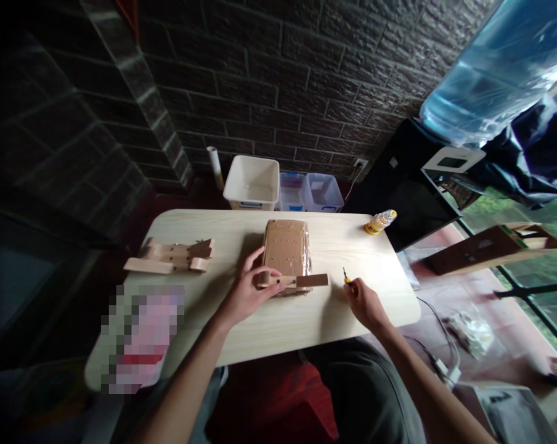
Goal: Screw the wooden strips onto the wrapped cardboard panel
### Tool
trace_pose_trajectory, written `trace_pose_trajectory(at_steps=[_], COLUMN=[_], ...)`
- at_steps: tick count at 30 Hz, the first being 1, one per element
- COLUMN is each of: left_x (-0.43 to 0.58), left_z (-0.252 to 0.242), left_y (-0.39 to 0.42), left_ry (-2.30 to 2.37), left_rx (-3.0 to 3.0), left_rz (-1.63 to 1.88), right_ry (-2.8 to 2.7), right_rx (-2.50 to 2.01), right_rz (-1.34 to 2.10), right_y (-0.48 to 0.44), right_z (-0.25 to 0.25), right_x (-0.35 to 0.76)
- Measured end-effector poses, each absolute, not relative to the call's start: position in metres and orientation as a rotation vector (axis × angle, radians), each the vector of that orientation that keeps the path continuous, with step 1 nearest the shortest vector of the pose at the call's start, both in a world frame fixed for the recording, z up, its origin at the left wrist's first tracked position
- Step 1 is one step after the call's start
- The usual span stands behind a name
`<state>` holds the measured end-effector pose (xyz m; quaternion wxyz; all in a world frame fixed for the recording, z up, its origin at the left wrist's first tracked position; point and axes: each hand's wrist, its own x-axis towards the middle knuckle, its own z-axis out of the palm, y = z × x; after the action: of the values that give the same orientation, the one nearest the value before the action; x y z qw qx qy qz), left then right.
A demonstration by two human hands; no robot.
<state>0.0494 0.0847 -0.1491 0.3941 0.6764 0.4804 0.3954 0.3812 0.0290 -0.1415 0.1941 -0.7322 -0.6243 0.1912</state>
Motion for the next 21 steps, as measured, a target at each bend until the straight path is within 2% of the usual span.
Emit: trace_pose_trajectory(at_steps=[3, 11, 17, 21], left_x=[0.049, 0.048, 0.05, 0.05], left_z=[-0.147, -0.145, -0.145, -0.144], left_y=[0.086, 0.087, 0.09, 0.09], left_ry=[1.213, 1.244, 1.26, 1.272], left_rx=[1.719, 1.747, 1.733, 1.735], left_rz=[1.018, 0.95, 0.919, 0.889], right_ry=[-1.519, -1.438, -1.837, -2.034], right_rx=[-1.852, -1.489, -1.443, -1.523], right_rz=[0.885, 1.209, 1.312, 1.134], right_y=[0.043, 0.104, 0.112, 0.107], right_z=[-0.124, -0.085, -0.051, -0.042], right_x=[0.368, 0.314, 0.297, 0.298])
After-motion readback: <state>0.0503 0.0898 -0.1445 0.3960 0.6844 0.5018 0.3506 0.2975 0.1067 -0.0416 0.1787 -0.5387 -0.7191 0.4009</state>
